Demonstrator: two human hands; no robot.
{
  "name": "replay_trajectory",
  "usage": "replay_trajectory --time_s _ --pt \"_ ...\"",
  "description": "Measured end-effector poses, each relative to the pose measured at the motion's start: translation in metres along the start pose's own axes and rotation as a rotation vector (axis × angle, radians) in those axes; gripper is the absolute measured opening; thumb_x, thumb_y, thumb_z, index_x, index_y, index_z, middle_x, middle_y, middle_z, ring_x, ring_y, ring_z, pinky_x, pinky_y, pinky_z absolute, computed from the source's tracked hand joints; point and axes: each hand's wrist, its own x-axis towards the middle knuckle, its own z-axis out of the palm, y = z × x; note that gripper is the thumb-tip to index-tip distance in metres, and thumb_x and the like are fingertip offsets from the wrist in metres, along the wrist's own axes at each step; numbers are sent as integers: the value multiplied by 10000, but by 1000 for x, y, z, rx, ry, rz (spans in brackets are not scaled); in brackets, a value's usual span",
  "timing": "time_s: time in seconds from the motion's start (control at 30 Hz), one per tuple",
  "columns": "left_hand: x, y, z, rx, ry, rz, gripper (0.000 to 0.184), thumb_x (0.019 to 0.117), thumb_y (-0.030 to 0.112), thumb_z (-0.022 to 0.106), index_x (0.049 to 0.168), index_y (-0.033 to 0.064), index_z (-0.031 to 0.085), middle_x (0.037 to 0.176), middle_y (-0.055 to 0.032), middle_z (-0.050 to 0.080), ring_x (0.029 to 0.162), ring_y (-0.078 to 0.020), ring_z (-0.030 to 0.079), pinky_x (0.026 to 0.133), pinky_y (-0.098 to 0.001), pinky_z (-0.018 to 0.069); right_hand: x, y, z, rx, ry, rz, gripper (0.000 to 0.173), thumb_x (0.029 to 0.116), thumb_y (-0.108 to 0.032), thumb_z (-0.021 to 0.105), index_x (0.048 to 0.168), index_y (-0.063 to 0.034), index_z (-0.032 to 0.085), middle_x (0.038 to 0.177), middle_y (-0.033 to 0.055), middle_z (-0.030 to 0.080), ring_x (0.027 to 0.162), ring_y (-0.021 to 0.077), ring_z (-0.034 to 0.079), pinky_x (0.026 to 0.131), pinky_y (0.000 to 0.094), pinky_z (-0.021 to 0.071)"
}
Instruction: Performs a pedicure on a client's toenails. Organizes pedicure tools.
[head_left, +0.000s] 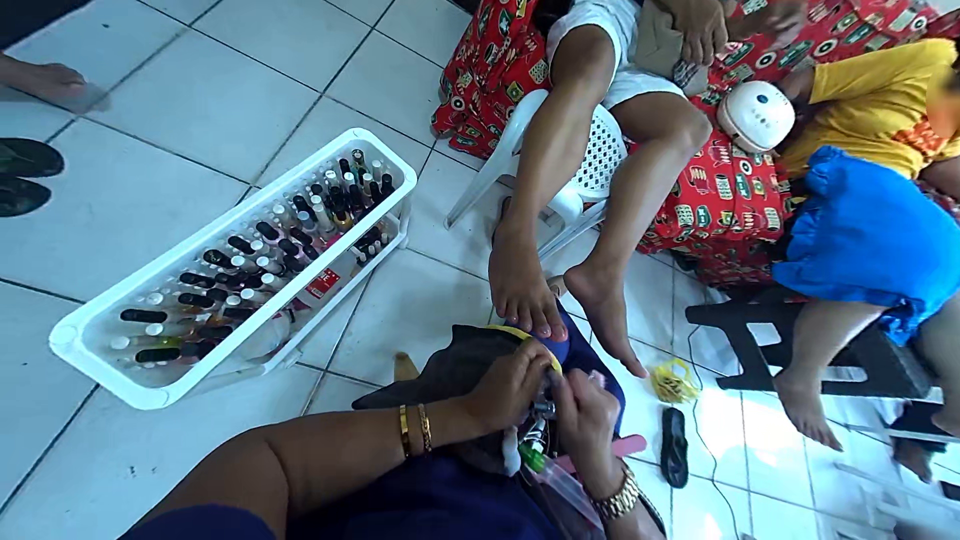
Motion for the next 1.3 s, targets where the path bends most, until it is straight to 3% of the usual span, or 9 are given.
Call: replay_trajectory --time_s 0.1,0.27,0.4,0.67,0.8,0.93,1.03,1.17,1.3 --pt "7 5 -6 -194 -117 -323 351 1118 187 317 1081 -56 567 850 -45 574 659 -48 553 631 -222 503 2 5 -2 -103 27 -206 498 1056 -414 504 691 -75 496 577 59 468 492 160 493 462 266 410" --pt "0 2 5 -71 39 57 285 1075 98 398 1115 -109 590 974 -135 627 886 -90 599 843 -227 495 2 1 0 6 -29 146 469 997 -289 531 595 -48 516 514 -12 418 469 29 432 470 194 354" --pt "16 5 -3 -318 87 -137 210 1077 179 445 1069 -2 552 732 84 527 616 36 511 640 -156 472 -5 0 2 -131 23 -157 537 1027 -503 522 712 -69 530 593 70 501 499 165 512 460 270 419" --pt "25 15 5 -544 111 -167 120 1049 86 465 967 80 552 665 133 511 593 40 507 629 -147 466 0 -16 -19 233 -159 99 210 962 -214 648 956 -6 624 726 27 630 625 -21 571 613 105 480" --pt "26 10 10 -530 146 -173 58 1035 72 498 1003 61 545 678 112 537 589 32 523 621 -155 477 -2 -16 -19 175 -147 59 173 961 -184 616 885 -30 636 754 48 631 684 28 598 655 132 491" --pt "26 4 15 -482 153 -135 70 1032 82 519 1045 16 541 718 86 559 617 13 550 652 -179 508 -8 -9 -16 34 -115 -125 200 971 -148 552 819 -83 664 782 92 555 676 149 563 579 219 468" --pt "27 1 15 -474 159 -135 41 1023 69 528 1015 34 549 702 101 552 606 27 539 636 -162 493 -13 -8 -14 111 -124 -26 146 957 -177 587 899 -57 647 811 75 599 723 93 594 650 168 494" --pt "27 -3 13 -435 159 -140 55 1014 77 555 1009 26 574 723 99 569 610 36 535 626 -150 484 -14 -15 -15 171 -130 192 214 956 -204 629 923 8 640 680 21 612 575 -5 549 568 121 460" --pt "26 -5 13 -442 144 -116 71 1012 77 557 953 45 579 701 103 557 601 28 540 625 -156 497 -19 -5 -10 19 -60 -92 181 986 -160 563 868 -75 672 767 82 560 690 138 566 616 201 471"
